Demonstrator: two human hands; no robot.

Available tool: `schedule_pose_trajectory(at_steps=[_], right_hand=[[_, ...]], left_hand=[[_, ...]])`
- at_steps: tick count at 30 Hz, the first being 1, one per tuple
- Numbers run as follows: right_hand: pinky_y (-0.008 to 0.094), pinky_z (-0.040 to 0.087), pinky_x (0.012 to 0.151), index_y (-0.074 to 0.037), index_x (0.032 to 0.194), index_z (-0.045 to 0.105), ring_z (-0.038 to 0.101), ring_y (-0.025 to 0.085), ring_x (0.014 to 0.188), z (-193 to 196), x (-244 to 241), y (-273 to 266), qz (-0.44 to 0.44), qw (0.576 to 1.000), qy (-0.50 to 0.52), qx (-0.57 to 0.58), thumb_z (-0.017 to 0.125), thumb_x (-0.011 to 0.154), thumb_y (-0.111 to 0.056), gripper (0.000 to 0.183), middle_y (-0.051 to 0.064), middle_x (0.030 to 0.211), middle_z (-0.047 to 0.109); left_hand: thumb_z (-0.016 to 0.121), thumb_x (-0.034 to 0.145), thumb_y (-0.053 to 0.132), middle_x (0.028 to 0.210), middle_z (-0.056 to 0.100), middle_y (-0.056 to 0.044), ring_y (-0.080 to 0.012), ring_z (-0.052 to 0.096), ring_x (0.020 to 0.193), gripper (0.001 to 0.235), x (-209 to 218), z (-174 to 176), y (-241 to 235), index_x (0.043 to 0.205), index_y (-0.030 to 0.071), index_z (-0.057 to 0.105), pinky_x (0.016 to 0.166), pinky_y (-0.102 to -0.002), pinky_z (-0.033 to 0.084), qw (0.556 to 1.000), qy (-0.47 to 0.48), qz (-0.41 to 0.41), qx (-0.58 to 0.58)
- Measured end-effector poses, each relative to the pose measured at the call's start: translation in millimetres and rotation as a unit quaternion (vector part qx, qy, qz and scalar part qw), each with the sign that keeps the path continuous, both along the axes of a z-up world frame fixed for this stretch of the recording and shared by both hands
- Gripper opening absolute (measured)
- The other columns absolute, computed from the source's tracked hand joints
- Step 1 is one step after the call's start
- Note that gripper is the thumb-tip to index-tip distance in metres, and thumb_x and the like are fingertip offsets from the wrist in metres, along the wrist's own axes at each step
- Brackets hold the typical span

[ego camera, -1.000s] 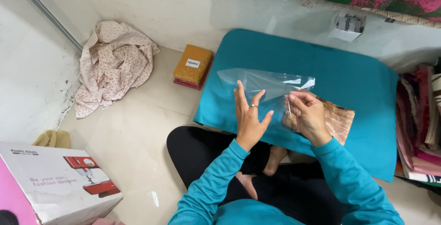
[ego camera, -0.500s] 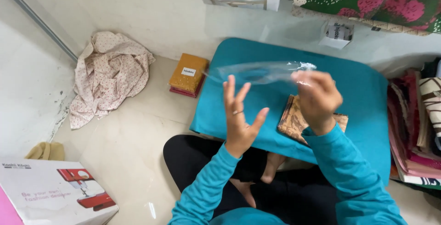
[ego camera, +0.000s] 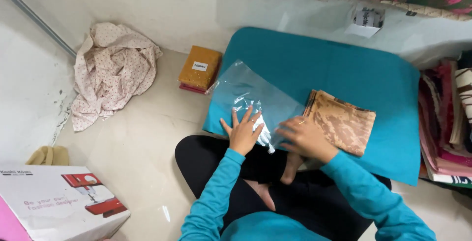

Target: The person sits on the floor and folds a patterned fabric on a teal mat. They use a small white handheld steamer to press the fabric while folding it. Finally, they place the folded fabric into a clear plastic bag and seal it.

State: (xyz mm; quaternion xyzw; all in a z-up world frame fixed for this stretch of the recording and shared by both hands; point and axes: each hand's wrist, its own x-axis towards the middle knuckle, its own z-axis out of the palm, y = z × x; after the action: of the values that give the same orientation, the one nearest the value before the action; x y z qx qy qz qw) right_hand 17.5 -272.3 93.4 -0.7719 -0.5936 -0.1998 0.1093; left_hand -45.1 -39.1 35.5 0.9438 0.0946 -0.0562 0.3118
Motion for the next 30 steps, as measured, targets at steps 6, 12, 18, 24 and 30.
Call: schedule_pose_trajectory(at_steps=[6,12,18,24,30], right_hand=[[0.056,0.056,0.090,-0.003,0.123,0.070,0.070,0.044,0.105,27,52,-90,-0.265,0.957,0.120,-0.007,0.067,0.101,-0.018,0.027,0.024,0.107,0.074],[0.058,0.053,0.102,-0.002,0.148,0.057,0.063,0.048,0.122,-24,102,-149,-0.367,0.870,0.320,-0.081,0.062,0.101,-0.042,0.062,0.028,0.127,0.065],[0.055,0.053,0.097,-0.012,0.121,0.076,0.068,0.044,0.115,-33,117,-156,-0.362,0.840,0.405,-0.024,0.084,0.081,-0.043,0.050,0.018,0.116,0.074],[0.053,0.053,0.099,-0.018,0.129,0.075,0.067,0.041,0.120,-4,102,-139,-0.385,0.803,0.455,-0.012,0.072,0.092,-0.053,0.050,0.015,0.121,0.077],[0.055,0.054,0.101,-0.016,0.130,0.074,0.067,0.044,0.119,-4,109,-157,-0.396,0.812,0.418,-0.092,0.073,0.087,-0.050,0.055,0.017,0.123,0.076]], left_hand=[[0.059,0.101,0.040,0.174,0.010,0.003,-0.0546,0.004,0.154,0.055,37,4,7,0.154,0.042,0.044,0.107,-0.088,0.004,0.993,0.035,-0.041,0.102],[0.062,0.099,0.041,0.173,0.012,0.004,-0.0395,0.043,0.131,0.058,77,-15,22,0.153,0.049,0.040,0.094,-0.053,0.041,0.974,0.001,-0.086,0.209],[0.074,0.091,0.039,0.169,0.026,-0.005,-0.0341,0.050,0.110,0.063,74,-11,8,0.150,0.035,0.051,0.081,-0.045,0.039,0.969,-0.043,-0.061,0.237],[0.058,0.097,0.060,0.164,0.036,-0.005,-0.0399,0.044,0.138,0.069,73,5,-38,0.156,0.027,0.043,0.104,-0.057,0.037,0.987,-0.045,-0.146,0.052],[0.054,0.101,0.055,0.161,0.036,-0.006,-0.0375,0.046,0.128,0.062,92,-16,-59,0.156,0.031,0.041,0.094,-0.051,0.038,0.969,-0.053,-0.179,0.160]])
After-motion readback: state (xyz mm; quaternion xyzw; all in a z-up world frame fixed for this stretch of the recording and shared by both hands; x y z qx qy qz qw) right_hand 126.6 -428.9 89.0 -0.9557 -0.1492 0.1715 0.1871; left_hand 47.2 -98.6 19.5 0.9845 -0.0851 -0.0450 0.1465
